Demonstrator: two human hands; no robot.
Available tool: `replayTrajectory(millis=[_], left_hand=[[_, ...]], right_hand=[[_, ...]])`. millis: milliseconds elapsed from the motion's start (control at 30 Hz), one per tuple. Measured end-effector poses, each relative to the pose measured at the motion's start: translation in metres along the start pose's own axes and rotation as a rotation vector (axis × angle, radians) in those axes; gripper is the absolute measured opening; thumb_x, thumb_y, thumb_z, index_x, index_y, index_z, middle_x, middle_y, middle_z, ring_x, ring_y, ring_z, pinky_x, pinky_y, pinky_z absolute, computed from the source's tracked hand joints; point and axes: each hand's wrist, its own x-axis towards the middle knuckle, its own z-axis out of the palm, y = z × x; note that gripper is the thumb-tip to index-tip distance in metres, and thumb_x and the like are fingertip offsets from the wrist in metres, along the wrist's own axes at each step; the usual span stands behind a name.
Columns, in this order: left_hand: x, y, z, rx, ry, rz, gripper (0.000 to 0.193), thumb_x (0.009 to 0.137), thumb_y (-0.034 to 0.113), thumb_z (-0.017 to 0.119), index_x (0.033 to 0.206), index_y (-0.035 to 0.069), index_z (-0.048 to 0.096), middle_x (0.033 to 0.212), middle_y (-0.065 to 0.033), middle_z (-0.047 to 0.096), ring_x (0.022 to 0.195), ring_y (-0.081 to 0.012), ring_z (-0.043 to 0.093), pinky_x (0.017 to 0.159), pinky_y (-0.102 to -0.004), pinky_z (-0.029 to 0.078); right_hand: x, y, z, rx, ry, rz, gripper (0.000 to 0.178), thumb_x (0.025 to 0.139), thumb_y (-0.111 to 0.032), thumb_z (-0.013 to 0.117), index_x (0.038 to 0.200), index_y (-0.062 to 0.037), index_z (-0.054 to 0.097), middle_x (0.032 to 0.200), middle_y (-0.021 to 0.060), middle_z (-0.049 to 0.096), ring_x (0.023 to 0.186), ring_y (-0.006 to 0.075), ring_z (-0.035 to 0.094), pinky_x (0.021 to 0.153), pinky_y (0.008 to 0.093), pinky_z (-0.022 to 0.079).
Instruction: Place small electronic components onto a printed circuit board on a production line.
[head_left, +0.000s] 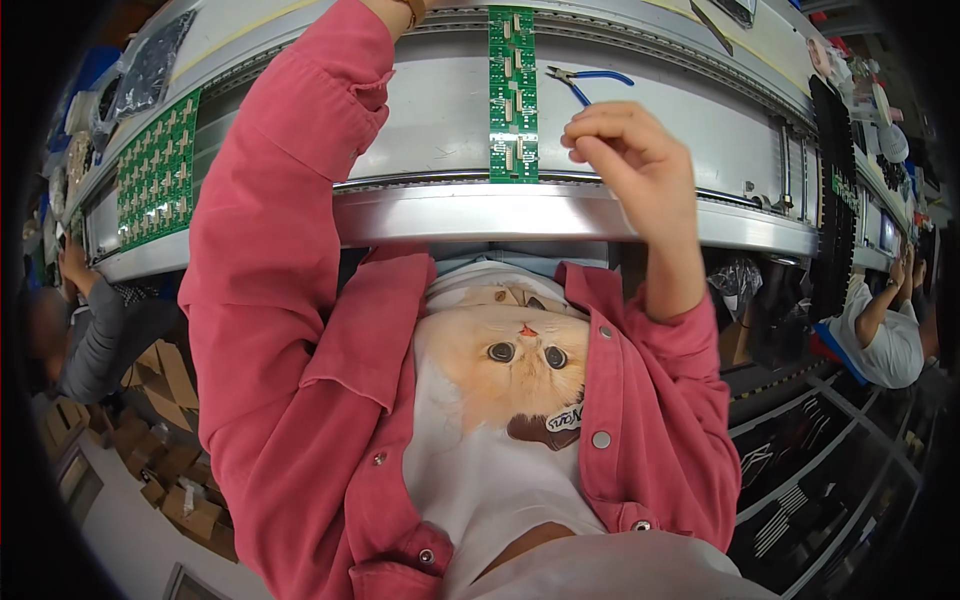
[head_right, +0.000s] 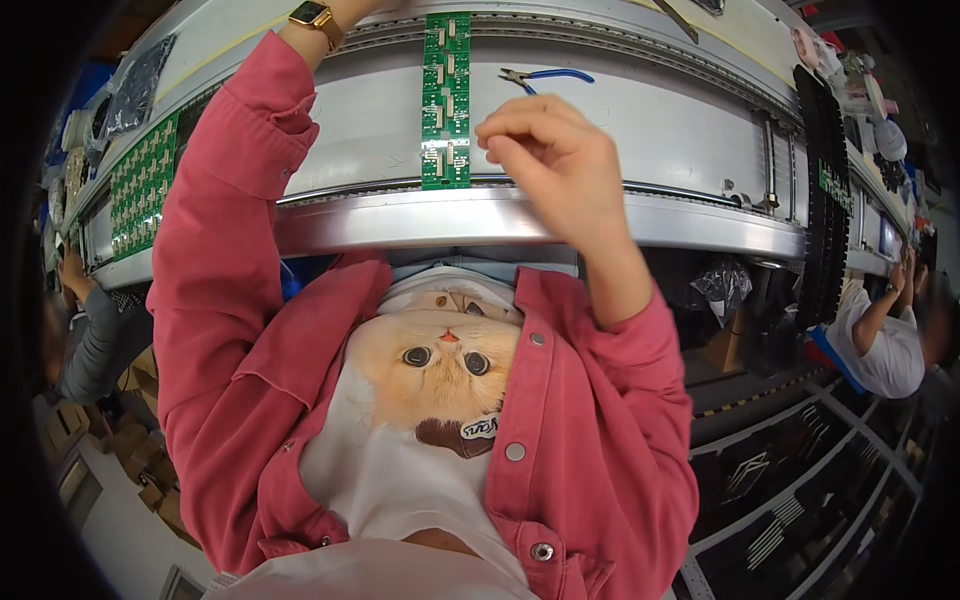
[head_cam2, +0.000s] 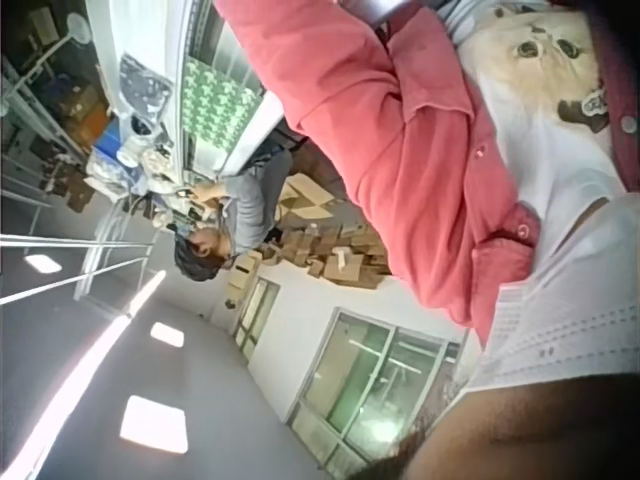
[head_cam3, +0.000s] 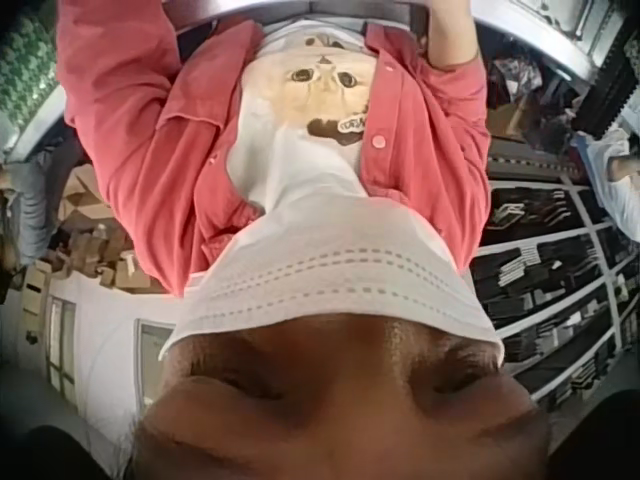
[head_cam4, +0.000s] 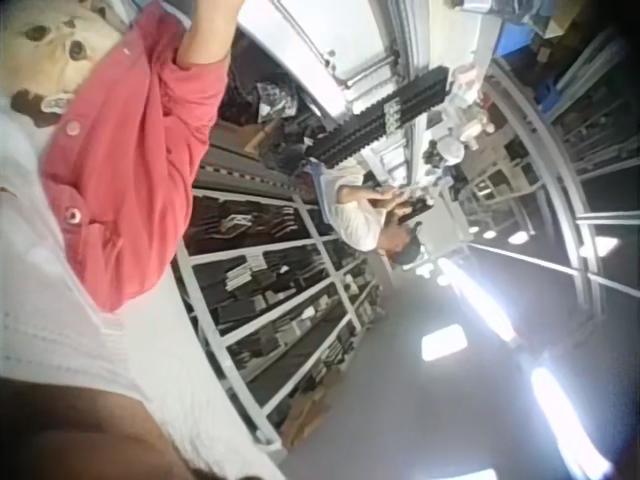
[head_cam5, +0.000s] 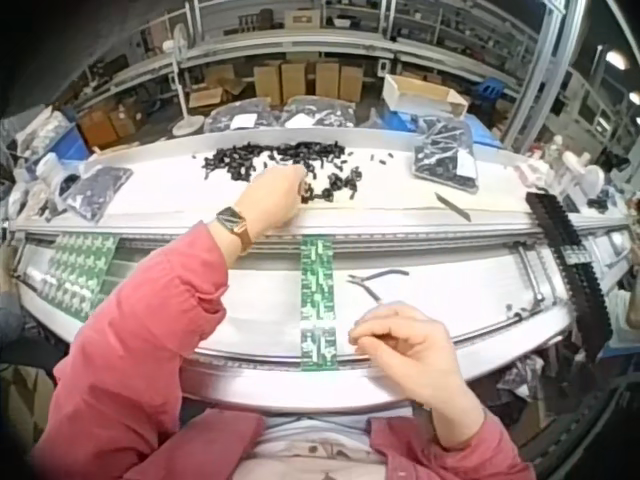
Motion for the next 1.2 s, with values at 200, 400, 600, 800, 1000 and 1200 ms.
replayTrajectory(millis=[200,400,600,800,1000,1200], left_hand=[[-0.009,-0.025,-0.004,-0.003,0.035,0.189,0.014,0.075,0.006,0.052,0.083,-0.001,0.063,0.075,-0.0181,0.063,0.071,-0.0375,0.059,0.068,-0.0401,0.049],[-0.075,0.076,-0.093,-0.174,-0.293,-0.054,0.016,0.078,0.01,0.059,0.089,-0.001,0.064,0.077,-0.0124,0.064,0.066,-0.0273,0.056,0.064,-0.0336,0.046],[-0.164,0.102,-0.103,-0.475,-0.135,-0.088,0.02,0.073,-0.005,0.065,0.092,0.001,0.066,0.084,-0.0042,0.062,0.069,-0.0125,0.056,0.062,-0.0225,0.044],[-0.192,0.11,-0.062,-0.852,-0.053,-0.403,0.023,0.072,-0.007,0.065,0.094,0.0,0.066,0.087,-0.0049,0.062,0.074,-0.0123,0.058,0.068,-0.0202,0.046],[-0.193,0.112,-0.049,-0.877,0.029,-0.445,0.023,0.073,-0.007,0.066,0.095,0.0,0.066,0.087,-0.006,0.064,0.074,-0.0116,0.058,0.069,-0.0194,0.048],[-0.197,0.11,-0.043,-0.779,0.097,-0.392,0.017,0.074,-0.002,0.064,0.091,0.001,0.065,0.082,-0.0061,0.064,0.065,-0.0135,0.057,0.059,-0.0224,0.046]], right_hand=[[-0.005,0.021,0.019,-0.112,0.09,0.04,0.019,0.077,0.01,0.058,0.093,0.0049,0.065,0.092,0.0076,0.06,0.077,0.0165,0.057,0.071,0.0222,0.047],[-0.003,0.031,0.015,-0.535,-0.011,-0.064,0.022,0.075,0.01,0.059,0.094,0.0025,0.066,0.091,0.0063,0.061,0.076,0.0156,0.057,0.07,0.022,0.046],[-0.004,0.02,0.028,-0.509,-0.029,-0.02,0.021,0.073,0.01,0.06,0.091,0.0005,0.067,0.088,0.0053,0.063,0.075,0.0144,0.056,0.069,0.0222,0.046],[-0.006,0.024,0.026,-0.462,-0.018,-0.01,0.017,0.073,0.009,0.06,0.087,0.0009,0.066,0.087,0.0053,0.064,0.074,0.0144,0.057,0.069,0.0225,0.046],[-0.007,0.027,0.023,-0.483,-0.045,-0.065,0.016,0.072,0.009,0.06,0.085,0.0011,0.066,0.088,0.0054,0.065,0.074,0.0148,0.057,0.068,0.0224,0.046],[-0.006,0.031,0.024,-0.493,-0.031,-0.145,0.016,0.07,0.008,0.061,0.083,-0.0018,0.066,0.085,0.0043,0.064,0.065,0.0143,0.057,0.06,0.0229,0.045]])
